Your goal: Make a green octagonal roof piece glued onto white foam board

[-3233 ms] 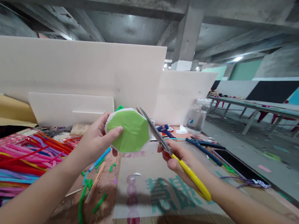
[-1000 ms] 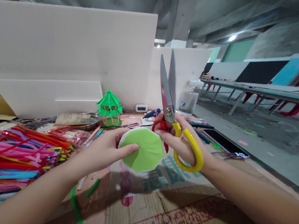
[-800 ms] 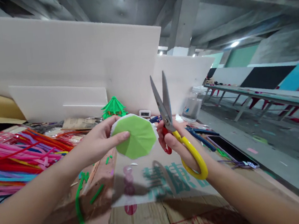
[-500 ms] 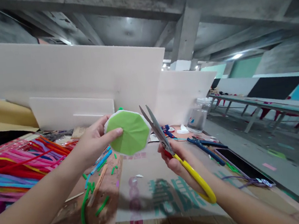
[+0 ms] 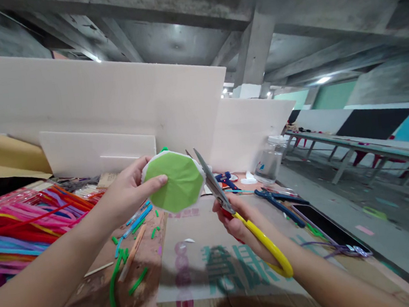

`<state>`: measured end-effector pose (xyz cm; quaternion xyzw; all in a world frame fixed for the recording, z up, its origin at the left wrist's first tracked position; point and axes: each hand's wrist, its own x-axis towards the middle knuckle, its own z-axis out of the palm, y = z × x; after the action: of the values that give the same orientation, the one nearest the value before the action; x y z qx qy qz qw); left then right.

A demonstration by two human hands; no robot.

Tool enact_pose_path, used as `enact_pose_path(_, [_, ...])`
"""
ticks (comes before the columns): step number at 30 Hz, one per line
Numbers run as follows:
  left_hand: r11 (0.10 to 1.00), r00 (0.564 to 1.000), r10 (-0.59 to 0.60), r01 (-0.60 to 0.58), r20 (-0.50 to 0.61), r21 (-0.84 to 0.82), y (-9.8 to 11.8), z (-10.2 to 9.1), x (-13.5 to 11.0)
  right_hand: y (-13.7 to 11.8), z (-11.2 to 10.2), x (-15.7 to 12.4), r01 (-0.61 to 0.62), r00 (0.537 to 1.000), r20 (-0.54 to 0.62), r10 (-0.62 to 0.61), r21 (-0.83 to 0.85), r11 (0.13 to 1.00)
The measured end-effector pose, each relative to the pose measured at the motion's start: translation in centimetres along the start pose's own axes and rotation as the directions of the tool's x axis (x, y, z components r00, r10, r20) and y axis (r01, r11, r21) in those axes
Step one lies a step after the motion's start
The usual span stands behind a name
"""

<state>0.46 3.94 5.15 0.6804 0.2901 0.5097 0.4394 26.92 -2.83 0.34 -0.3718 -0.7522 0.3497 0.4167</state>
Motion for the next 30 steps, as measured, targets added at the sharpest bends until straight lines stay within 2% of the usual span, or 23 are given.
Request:
enact_pose_path(5, [1.000,1.000,-0.001,0.000,0.010,0.022,0.1,0.1,-0.1,0.4,0.0,0.1,0.020,1.000,0.014,-0.020,0.031,0.999])
enact_pose_path(12, [1.000,1.000,-0.012,0.012,0.021,0.015,-0.1,0.3,-0.1,0.8,0.1,0.4,0.040,0.997,-0.058,-0.040,-0.010,0.999])
enact_pose_path(24, [0.997,0.999,-0.031,0.032,-0.012,0.068,-0.2,0.4,0.0,0.7,0.0,0.5,-0.075,0.993,-0.099,0.072,-0.034,0.997])
enact_pose_path(30, [1.000,1.000,-0.022,0.022,-0.002,-0.008,-0.4,0.4,0.2,-0.5,0.3,0.4,-0.127,0.985,-0.120,0.122,-0.035,0.991])
